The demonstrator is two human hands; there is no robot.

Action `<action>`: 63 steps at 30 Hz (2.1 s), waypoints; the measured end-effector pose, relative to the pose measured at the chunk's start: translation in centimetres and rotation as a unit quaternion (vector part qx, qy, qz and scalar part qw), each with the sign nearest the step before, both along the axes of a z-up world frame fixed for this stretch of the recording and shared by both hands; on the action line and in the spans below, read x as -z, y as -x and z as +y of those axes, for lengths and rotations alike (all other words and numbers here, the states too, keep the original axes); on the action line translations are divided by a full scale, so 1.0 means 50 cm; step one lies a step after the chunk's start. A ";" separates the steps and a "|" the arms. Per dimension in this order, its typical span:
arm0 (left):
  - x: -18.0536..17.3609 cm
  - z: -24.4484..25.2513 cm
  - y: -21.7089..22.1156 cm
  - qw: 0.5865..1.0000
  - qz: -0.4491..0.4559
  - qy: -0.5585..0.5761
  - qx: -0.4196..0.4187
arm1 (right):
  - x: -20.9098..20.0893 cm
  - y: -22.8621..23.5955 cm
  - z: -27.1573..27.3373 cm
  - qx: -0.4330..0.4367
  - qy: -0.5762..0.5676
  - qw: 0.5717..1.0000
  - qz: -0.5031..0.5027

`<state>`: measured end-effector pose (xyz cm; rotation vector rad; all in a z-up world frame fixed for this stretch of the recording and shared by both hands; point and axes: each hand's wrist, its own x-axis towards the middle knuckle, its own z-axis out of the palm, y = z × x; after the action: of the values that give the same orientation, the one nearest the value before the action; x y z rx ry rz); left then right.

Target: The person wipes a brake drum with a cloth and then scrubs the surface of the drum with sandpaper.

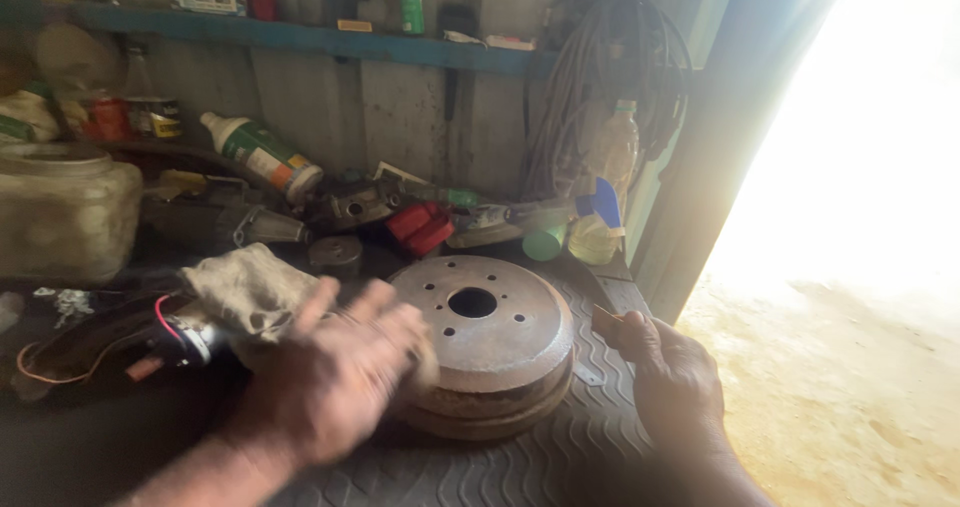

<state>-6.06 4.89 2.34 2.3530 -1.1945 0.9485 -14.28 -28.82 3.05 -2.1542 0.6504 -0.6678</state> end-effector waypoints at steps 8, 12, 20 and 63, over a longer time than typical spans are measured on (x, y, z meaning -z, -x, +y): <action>-0.109 -0.136 -0.005 0.978 0.153 0.098 0.098 | 0.007 -0.012 0.010 -0.030 0.032 0.999 -0.017; -0.137 -0.256 0.017 0.935 0.273 -0.217 0.067 | -0.004 -0.008 0.016 -0.015 0.019 1.000 -0.011; -0.135 -0.310 -0.057 0.886 0.386 -0.256 0.017 | 0.011 -0.025 0.016 -0.019 0.057 0.998 0.003; 0.002 0.100 -0.010 0.945 0.182 -0.140 -0.233 | -0.020 0.023 0.037 -0.031 0.061 0.997 -0.018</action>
<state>-5.56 9.88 2.25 2.9504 -0.6746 0.4420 -15.41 -26.99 4.04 -2.2603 0.5336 -0.7281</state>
